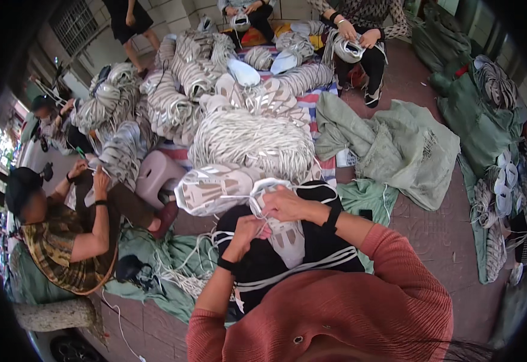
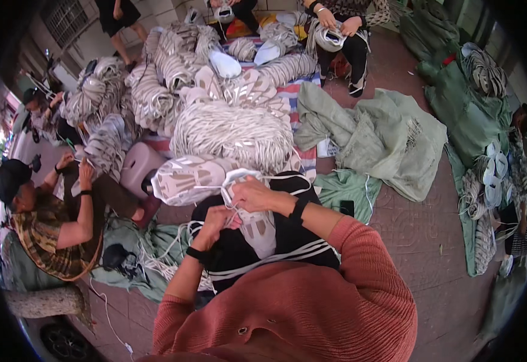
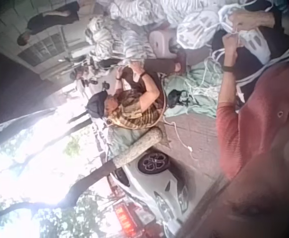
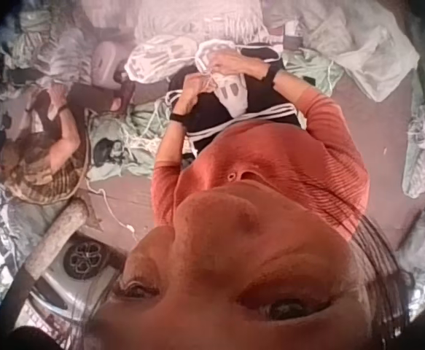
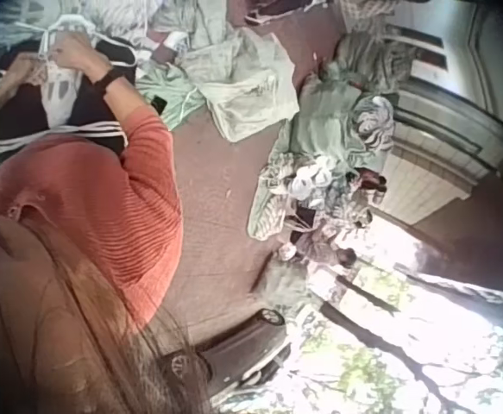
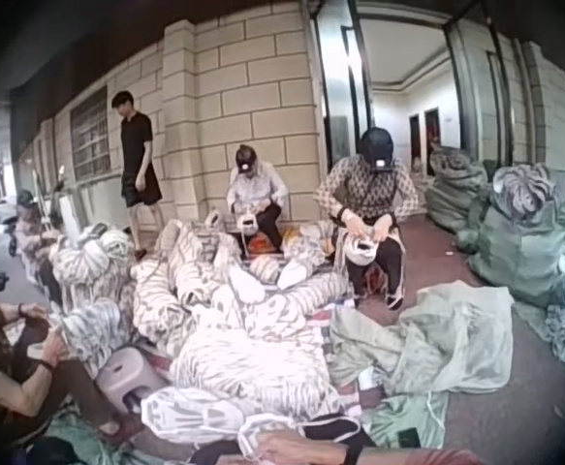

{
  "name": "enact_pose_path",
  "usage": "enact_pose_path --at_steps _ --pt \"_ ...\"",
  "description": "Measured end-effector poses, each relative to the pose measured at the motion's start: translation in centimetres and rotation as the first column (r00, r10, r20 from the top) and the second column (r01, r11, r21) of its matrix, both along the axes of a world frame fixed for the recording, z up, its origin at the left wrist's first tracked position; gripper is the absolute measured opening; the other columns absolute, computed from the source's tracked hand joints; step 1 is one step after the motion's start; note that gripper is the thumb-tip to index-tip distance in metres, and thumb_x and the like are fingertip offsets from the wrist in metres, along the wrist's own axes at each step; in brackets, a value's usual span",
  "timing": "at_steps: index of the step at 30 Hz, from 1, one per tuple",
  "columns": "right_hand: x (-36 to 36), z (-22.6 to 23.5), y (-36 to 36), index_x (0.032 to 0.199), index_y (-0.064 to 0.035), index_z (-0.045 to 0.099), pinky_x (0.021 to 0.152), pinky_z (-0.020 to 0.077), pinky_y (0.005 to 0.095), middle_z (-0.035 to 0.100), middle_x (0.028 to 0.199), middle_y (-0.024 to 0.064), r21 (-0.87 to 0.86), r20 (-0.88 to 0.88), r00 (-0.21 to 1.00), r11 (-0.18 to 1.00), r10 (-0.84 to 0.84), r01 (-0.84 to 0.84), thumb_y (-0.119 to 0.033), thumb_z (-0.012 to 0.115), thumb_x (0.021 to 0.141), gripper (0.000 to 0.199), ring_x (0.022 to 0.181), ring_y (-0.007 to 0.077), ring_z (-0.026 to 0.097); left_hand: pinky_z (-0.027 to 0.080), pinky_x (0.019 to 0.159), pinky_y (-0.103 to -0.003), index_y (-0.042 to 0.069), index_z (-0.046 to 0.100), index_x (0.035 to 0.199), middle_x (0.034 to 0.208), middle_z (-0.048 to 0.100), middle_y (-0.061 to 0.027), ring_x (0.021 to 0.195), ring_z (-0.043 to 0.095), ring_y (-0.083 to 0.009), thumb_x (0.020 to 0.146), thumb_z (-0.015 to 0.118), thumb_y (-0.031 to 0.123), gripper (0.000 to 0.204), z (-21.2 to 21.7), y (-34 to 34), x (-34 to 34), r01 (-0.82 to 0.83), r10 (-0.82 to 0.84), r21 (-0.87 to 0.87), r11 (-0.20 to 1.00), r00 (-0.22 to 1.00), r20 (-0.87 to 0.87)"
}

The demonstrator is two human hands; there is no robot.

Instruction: The person sits on the ground and laces a white shoe by threading a white cord through the eyelets. They repeatedly pull the cord to tighten it and adjust the laces across the shoe's upper. The person works on one shoe at a time, handling the cord and shoe with both hands.

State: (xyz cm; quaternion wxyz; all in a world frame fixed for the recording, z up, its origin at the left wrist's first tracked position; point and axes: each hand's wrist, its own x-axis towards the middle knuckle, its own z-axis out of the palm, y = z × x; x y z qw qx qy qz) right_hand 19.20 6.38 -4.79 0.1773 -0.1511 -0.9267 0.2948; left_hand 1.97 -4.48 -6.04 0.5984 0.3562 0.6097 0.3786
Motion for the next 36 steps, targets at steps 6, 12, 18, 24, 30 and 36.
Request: enact_pose_path --at_steps 6,12,18,24,30,36 --pt "-0.9 -3.7 0.1 0.069 -0.0165 0.064 0.077 0.0342 0.0432 0.052 0.073 0.0024 0.174 -0.024 0.996 0.980 -0.090 0.093 -0.013 0.065 0.072 0.005 0.077 0.0226 0.057 0.051 0.054 -0.031 0.003 0.068 0.070 0.059 0.067 -0.0064 0.053 0.065 -0.0143 0.084 0.061 0.011 0.017 -0.5 0.5 -1.0 0.165 -0.057 0.167 0.972 0.856 -0.514" --pt "-0.4 -4.5 0.7 0.066 -0.0170 0.054 0.077 0.0333 0.0458 0.052 0.069 0.0025 0.211 -0.009 1.000 0.977 -0.019 0.021 -0.022 0.067 0.075 0.016 0.075 0.0247 0.055 0.049 0.056 -0.032 0.004 0.057 0.088 0.076 0.062 -0.0074 0.061 0.061 -0.0169 0.081 0.069 0.007 0.014 -0.6 -0.7 -1.1 0.278 -0.089 0.280 0.919 0.836 -0.542" --pt "4.2 5.1 3.3 0.089 0.0016 0.068 0.052 0.0306 0.0202 0.061 0.077 0.0012 -0.976 -0.106 0.968 0.208 -0.227 -0.058 -0.011 0.060 0.088 0.015 0.057 0.0049 0.040 0.050 0.069 -0.043 0.006 0.056 0.094 0.100 0.048 -0.0101 0.086 0.059 -0.0322 0.076 0.074 0.013 0.026 2.0 -2.5 -0.4 0.560 -0.031 0.341 0.755 0.550 -0.834" --pt "13.9 6.7 11.5 0.099 0.0025 0.057 0.048 0.0371 0.0220 0.064 0.108 0.0168 -0.931 -0.231 0.759 -0.088 -0.609 -0.354 -0.008 0.049 0.094 0.014 0.061 0.0102 0.050 0.048 0.072 -0.040 0.003 0.060 0.087 0.095 0.054 -0.0112 0.085 0.059 -0.0334 0.080 0.067 0.008 0.011 3.2 -1.0 -0.1 0.429 0.059 0.497 0.754 0.710 -0.702" --pt "30.6 7.6 20.8 0.124 0.0068 0.046 0.066 0.0453 0.0255 0.054 0.132 0.0191 -0.921 -0.390 0.584 0.287 -0.712 -0.264 -0.006 0.040 0.095 0.032 0.085 0.0157 0.057 0.048 0.068 -0.035 0.001 0.057 0.085 0.084 0.053 -0.0123 0.078 0.058 -0.0291 0.080 0.062 0.002 0.007 3.4 -0.1 1.3 0.322 0.189 0.558 0.765 0.716 -0.672" --pt "50.7 11.1 22.6 0.117 0.0019 0.054 0.059 0.0437 0.0252 0.065 0.106 0.0108 -0.830 -0.431 0.143 0.329 -0.891 -0.450 -0.008 0.041 0.097 0.026 0.083 0.0157 0.062 0.048 0.068 -0.030 0.001 0.057 0.094 0.088 0.055 -0.0094 0.077 0.058 -0.0217 0.078 0.065 -0.006 0.019 2.5 0.7 1.8 0.387 0.003 0.546 0.743 0.814 -0.581"
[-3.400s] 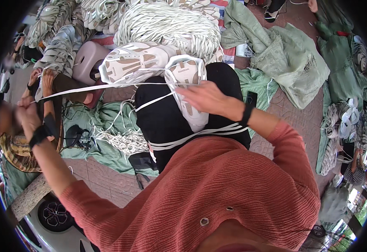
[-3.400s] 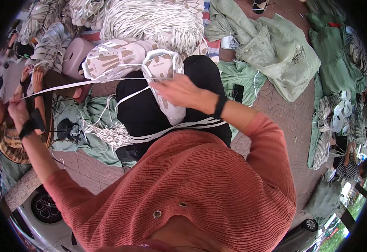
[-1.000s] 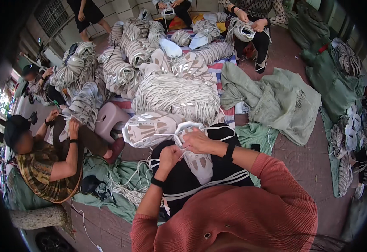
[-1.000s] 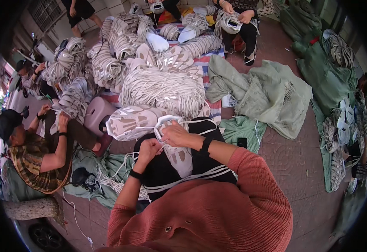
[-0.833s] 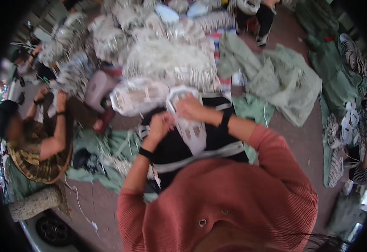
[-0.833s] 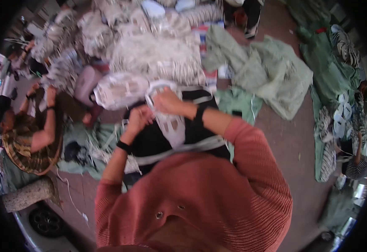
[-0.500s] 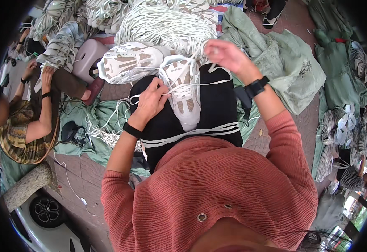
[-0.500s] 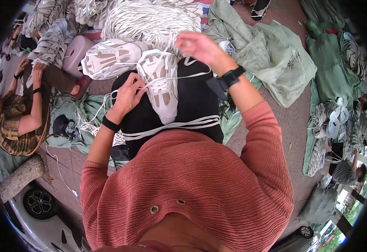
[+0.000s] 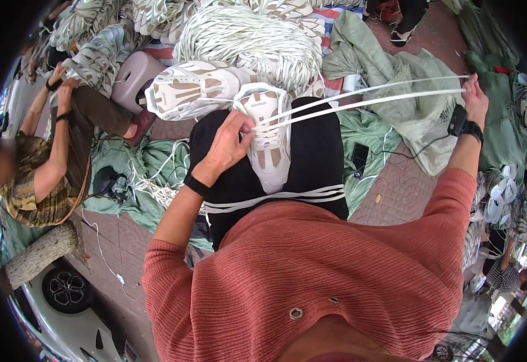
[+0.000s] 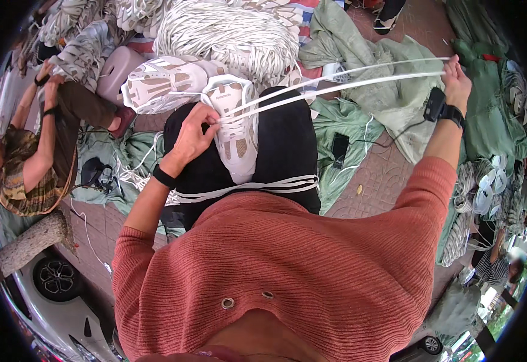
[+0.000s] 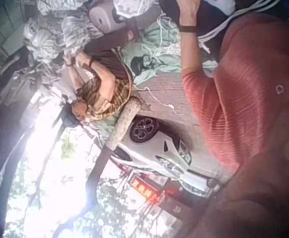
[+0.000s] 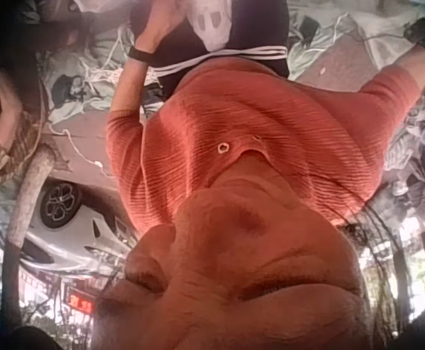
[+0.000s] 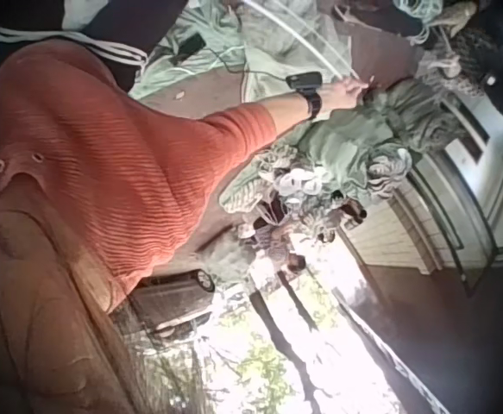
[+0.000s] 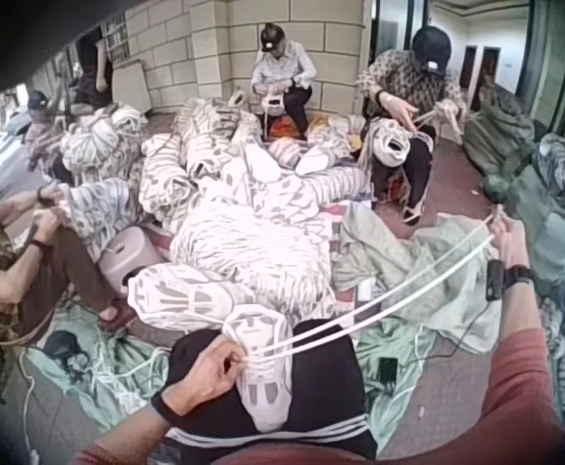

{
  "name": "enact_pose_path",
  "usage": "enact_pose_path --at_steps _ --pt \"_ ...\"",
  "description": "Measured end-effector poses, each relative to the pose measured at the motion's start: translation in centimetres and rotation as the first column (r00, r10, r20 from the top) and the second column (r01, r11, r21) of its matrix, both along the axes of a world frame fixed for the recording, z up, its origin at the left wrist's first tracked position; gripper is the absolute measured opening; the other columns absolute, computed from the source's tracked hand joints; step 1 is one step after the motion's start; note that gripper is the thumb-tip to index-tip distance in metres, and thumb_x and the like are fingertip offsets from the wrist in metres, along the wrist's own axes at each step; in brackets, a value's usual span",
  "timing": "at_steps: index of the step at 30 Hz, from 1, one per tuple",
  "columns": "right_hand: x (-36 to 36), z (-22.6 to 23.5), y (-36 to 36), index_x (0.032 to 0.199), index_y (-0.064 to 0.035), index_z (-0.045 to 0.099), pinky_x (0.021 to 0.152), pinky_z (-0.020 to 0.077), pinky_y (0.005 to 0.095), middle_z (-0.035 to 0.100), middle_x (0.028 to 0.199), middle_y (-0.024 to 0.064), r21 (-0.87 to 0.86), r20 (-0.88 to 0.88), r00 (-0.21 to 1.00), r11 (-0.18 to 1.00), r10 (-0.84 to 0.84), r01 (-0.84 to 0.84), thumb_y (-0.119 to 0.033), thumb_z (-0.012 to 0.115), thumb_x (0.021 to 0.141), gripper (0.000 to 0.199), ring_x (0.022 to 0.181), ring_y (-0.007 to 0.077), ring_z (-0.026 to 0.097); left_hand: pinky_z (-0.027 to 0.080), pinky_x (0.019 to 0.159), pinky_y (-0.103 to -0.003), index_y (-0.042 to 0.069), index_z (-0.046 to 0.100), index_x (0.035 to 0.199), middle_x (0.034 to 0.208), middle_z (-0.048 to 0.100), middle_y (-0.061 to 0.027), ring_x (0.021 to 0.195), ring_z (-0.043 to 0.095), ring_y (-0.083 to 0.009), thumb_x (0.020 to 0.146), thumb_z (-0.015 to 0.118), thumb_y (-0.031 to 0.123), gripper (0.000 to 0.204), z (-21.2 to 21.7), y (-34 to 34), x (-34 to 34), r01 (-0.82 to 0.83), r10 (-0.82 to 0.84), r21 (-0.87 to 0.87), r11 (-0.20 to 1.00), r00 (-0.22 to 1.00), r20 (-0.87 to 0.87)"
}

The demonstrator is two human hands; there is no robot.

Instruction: The person sits on the ground and laces a white shoe by threading a white cord through the eyelets. They repeatedly pull the cord to tighten it and adjust the laces across the shoe's upper. The person works on one shoe at a time, handling the cord and shoe with both hands.

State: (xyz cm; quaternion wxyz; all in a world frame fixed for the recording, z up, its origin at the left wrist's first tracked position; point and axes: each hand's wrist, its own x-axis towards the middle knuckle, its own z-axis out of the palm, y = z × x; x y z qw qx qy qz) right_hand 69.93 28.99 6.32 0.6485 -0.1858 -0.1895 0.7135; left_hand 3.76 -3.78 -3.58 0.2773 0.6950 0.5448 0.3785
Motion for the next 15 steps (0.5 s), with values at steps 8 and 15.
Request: enact_pose_path --at_steps 8,15 --pt "-22.4 -6.4 -8.4 0.097 -0.0160 0.061 0.045 0.0286 0.0190 0.051 0.076 -0.0065 -0.245 0.949 0.240 0.958 0.206 0.146 -0.047 0.054 0.095 0.032 0.055 0.0037 0.038 0.043 0.082 -0.041 0.007 0.060 0.092 0.095 0.054 -0.0094 0.094 0.053 -0.0323 0.072 0.071 0.006 0.023 1.2 1.3 1.0 0.077 0.019 0.236 0.969 0.924 -0.381" --pt "-38.7 -9.2 -20.3 0.089 -0.0091 0.067 0.064 0.0388 0.0181 0.062 0.081 -0.0034 -0.335 0.805 0.111 0.601 0.582 -0.725 -0.026 0.060 0.093 0.018 0.070 0.0043 0.051 0.041 0.077 -0.041 0.006 0.057 0.086 0.089 0.053 -0.0096 0.088 0.053 -0.0290 0.078 0.062 0.003 0.009 -1.1 4.3 1.9 0.097 -0.073 0.114 0.989 0.978 -0.198"
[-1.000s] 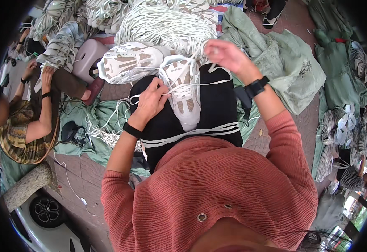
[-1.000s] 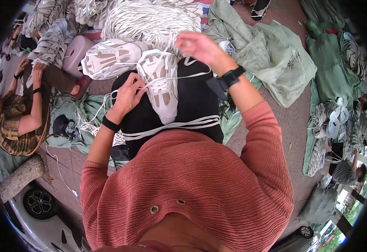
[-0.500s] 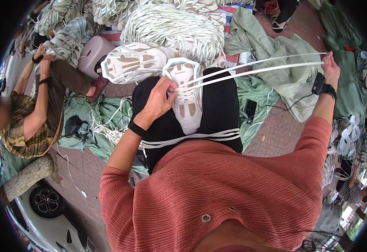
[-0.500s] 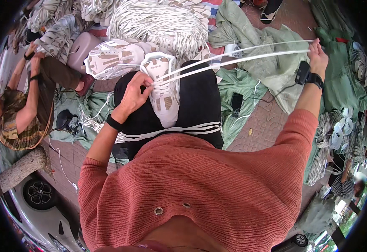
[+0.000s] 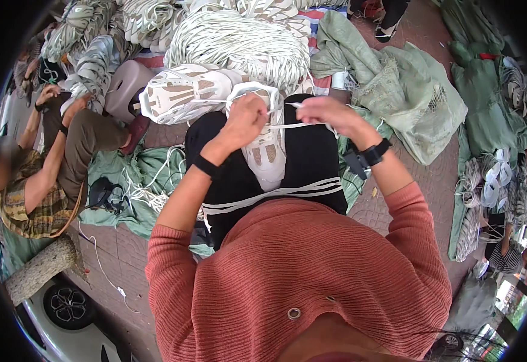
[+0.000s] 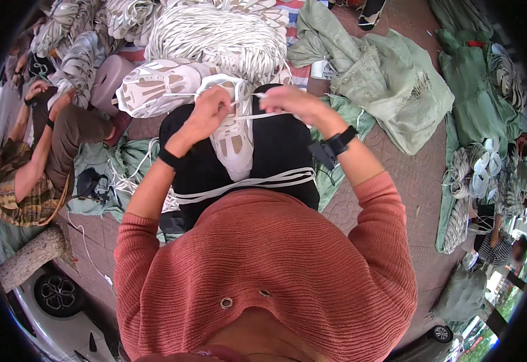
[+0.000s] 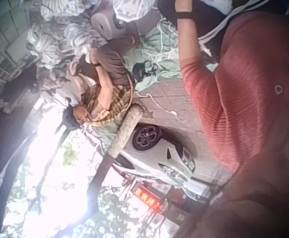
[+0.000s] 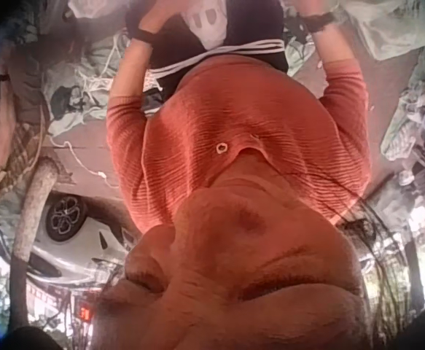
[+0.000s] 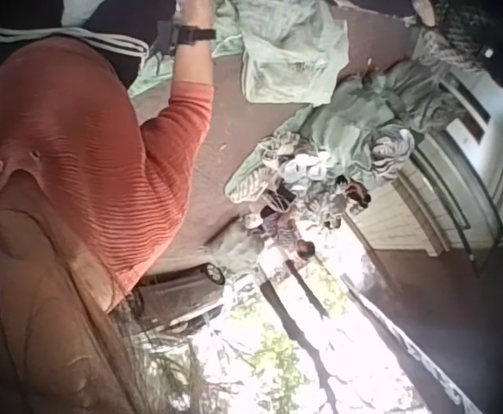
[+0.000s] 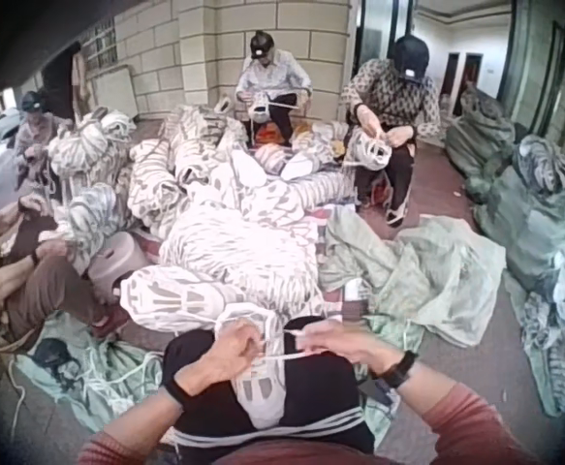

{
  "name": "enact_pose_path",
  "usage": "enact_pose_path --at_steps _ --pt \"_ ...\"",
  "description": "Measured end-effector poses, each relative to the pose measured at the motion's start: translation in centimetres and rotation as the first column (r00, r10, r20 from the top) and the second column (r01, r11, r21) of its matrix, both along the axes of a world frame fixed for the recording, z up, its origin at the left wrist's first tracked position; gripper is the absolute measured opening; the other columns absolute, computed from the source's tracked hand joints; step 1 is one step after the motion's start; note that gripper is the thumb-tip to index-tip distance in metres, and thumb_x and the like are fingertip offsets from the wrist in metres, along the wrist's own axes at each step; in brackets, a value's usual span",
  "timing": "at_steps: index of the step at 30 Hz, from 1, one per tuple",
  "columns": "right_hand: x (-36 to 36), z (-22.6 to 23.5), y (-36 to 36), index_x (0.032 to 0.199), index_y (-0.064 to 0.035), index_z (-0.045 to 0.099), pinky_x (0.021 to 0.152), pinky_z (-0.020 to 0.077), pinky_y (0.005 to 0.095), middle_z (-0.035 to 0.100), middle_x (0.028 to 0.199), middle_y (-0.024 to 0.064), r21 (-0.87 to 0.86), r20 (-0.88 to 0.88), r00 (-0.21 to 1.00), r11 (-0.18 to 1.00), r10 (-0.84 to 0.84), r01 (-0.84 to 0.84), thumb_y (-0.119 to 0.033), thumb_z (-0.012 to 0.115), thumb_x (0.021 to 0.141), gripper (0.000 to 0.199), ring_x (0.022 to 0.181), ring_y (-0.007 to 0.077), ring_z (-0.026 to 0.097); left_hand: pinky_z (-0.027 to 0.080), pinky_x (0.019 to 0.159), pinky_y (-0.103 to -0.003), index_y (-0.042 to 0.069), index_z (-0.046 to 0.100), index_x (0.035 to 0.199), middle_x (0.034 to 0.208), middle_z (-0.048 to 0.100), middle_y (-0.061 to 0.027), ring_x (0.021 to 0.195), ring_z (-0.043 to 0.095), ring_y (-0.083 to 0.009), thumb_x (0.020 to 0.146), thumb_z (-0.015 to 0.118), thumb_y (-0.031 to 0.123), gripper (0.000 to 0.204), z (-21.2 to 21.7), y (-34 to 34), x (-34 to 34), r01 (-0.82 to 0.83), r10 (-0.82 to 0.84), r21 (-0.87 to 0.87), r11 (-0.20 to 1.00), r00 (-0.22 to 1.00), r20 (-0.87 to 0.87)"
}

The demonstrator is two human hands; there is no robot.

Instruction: The person sits on the ground and laces a white shoe by threading a white cord through the eyelets. They repeatedly pull the cord to tighten it and adjust the laces across the shoe's upper. The person works on one shoe at a time, handling the cord and shoe with both hands.

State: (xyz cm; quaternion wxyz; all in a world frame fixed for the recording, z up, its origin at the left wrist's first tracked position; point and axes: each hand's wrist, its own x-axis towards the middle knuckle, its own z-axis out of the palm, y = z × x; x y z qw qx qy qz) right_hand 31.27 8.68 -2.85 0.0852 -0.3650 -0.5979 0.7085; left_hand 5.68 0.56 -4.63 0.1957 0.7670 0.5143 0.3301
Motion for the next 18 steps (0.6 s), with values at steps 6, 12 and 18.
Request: enact_pose_path --at_steps 6,12,18 --pt "-3.1 -2.3 -2.1 0.088 -0.0069 0.068 0.063 0.0410 0.0222 0.065 0.070 -0.0004 0.274 -0.070 0.994 0.956 -0.087 0.103 -0.032 0.058 0.093 0.028 0.068 0.0072 0.058 0.044 0.081 -0.032 0.007 0.056 0.094 0.086 0.053 0.0001 0.079 0.052 -0.0140 0.090 0.059 0.012 0.007 3.2 -4.7 -7.3 0.294 0.395 -0.410 0.864 0.111 0.912" --pt "-3.1 -1.3 -3.3 0.088 -0.0158 0.068 0.072 0.0411 0.0281 0.062 0.057 -0.0009 0.506 0.267 0.961 0.859 -0.067 -0.081 -0.036 0.048 0.096 0.030 0.055 0.0095 0.059 0.047 0.076 -0.037 0.009 0.060 0.088 0.075 0.056 -0.0022 0.071 0.053 -0.0166 0.091 0.061 0.022 0.013 6.0 -13.8 -19.4 -0.601 0.759 -0.504 0.620 0.297 0.579" --pt "-3.0 -3.3 -3.8 0.089 -0.0180 0.065 0.082 0.0305 0.0421 0.068 0.080 0.0038 0.697 0.270 0.963 0.696 -0.028 -0.175 -0.030 0.043 0.095 0.025 0.079 0.0232 0.062 0.048 0.063 -0.050 0.005 0.066 0.085 0.078 0.066 -0.0192 0.076 0.063 -0.0422 0.088 0.057 0.032 0.029 8.2 -13.1 -16.2 -0.792 0.566 0.048 0.609 0.391 -0.726"
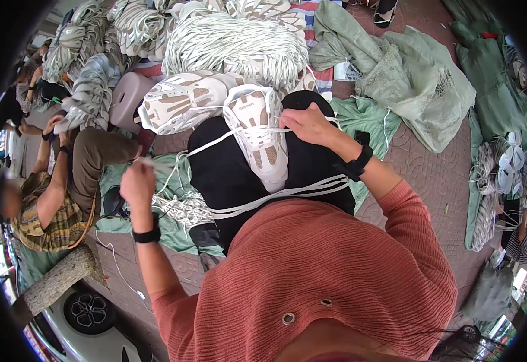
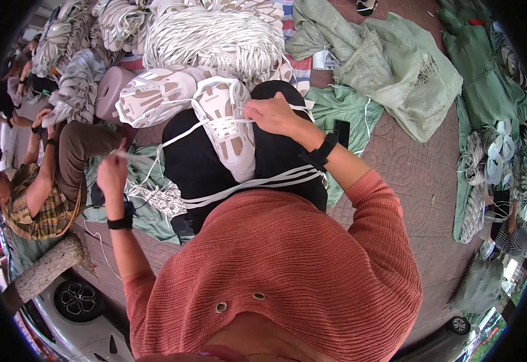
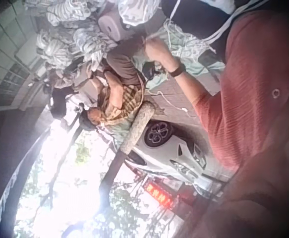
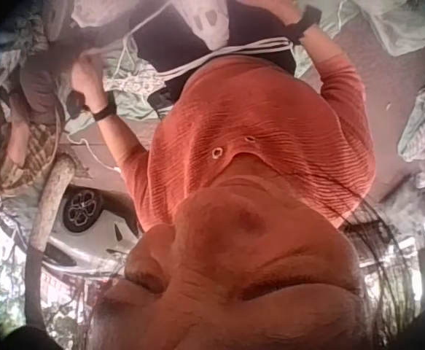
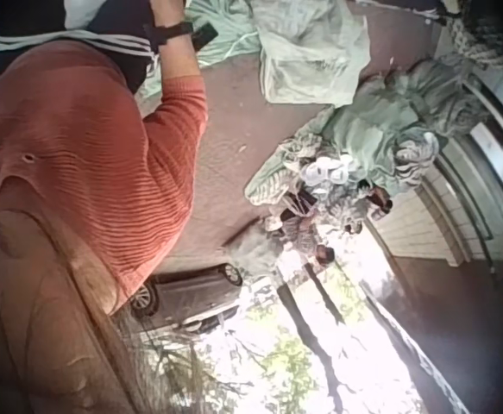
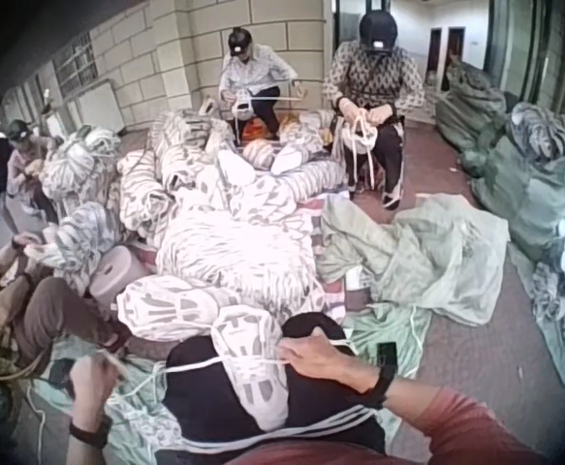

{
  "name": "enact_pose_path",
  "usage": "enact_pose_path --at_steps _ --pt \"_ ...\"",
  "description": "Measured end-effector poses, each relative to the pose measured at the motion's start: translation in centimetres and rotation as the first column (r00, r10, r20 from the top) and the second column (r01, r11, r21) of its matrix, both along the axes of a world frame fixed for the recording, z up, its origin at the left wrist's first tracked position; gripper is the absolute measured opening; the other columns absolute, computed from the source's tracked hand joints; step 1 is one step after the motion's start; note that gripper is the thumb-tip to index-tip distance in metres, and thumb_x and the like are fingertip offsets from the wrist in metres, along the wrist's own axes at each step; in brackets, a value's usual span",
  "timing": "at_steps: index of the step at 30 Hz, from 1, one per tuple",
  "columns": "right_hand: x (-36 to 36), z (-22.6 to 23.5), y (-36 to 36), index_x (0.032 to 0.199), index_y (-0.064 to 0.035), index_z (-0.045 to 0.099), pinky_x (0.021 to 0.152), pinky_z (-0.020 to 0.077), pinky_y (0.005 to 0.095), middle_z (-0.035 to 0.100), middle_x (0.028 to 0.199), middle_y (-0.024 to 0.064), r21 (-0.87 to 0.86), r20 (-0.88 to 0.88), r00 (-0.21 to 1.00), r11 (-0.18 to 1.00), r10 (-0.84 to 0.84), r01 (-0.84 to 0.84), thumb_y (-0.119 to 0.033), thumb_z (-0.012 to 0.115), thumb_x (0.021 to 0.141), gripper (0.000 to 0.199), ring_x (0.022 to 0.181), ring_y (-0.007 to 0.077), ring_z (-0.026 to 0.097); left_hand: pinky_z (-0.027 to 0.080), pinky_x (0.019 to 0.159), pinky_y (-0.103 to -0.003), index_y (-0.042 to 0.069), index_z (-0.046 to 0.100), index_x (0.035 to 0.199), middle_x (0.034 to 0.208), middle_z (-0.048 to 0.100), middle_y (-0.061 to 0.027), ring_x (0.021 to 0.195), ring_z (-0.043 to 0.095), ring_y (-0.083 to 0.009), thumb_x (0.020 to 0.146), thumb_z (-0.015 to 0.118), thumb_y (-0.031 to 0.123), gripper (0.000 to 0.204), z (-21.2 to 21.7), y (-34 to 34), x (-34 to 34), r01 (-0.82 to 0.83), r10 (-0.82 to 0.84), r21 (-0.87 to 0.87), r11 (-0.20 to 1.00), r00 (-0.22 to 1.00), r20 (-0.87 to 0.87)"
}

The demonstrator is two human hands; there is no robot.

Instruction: The person sits on the ground and laces a white shoe by threading a white cord through the eyelets. They repeatedly pull the cord to tighten it and adjust the laces across the shoe's upper. The person works on one shoe at a time, handling the cord and shoe with both hands.

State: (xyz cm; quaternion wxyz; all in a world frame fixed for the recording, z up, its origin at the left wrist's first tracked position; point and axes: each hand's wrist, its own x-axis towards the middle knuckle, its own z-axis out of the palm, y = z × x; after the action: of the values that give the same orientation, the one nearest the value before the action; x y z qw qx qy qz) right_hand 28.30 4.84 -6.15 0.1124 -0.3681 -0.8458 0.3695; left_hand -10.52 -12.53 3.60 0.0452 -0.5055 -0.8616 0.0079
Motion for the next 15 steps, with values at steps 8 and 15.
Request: enact_pose_path --at_steps 8,15 --pt "-0.7 -0.2 0.1 0.084 -0.0161 0.064 0.078 0.0275 0.0377 0.058 0.069 0.0001 0.177 0.006 0.998 0.983 0.058 -0.058 -0.024 0.046 0.092 0.021 0.077 0.0193 0.057 0.046 0.067 -0.038 0.010 0.065 0.085 0.082 0.060 -0.0086 0.078 0.059 -0.0280 0.078 0.065 0.009 0.007 -6.0 10.6 15.9 0.421 -0.649 0.502 0.755 0.587 0.484" --pt "-2.1 -1.4 1.2 0.078 -0.0113 0.064 0.071 0.0400 0.0332 0.062 0.066 0.0024 -0.079 -0.058 0.997 0.996 0.044 -0.048 -0.022 0.051 0.088 0.020 0.066 0.0161 0.060 0.034 0.077 -0.042 0.008 0.063 0.084 0.094 0.050 -0.0069 0.095 0.049 -0.0277 0.067 0.069 0.001 0.019 -7.5 12.8 17.5 0.699 -0.820 0.430 0.572 0.491 0.292"
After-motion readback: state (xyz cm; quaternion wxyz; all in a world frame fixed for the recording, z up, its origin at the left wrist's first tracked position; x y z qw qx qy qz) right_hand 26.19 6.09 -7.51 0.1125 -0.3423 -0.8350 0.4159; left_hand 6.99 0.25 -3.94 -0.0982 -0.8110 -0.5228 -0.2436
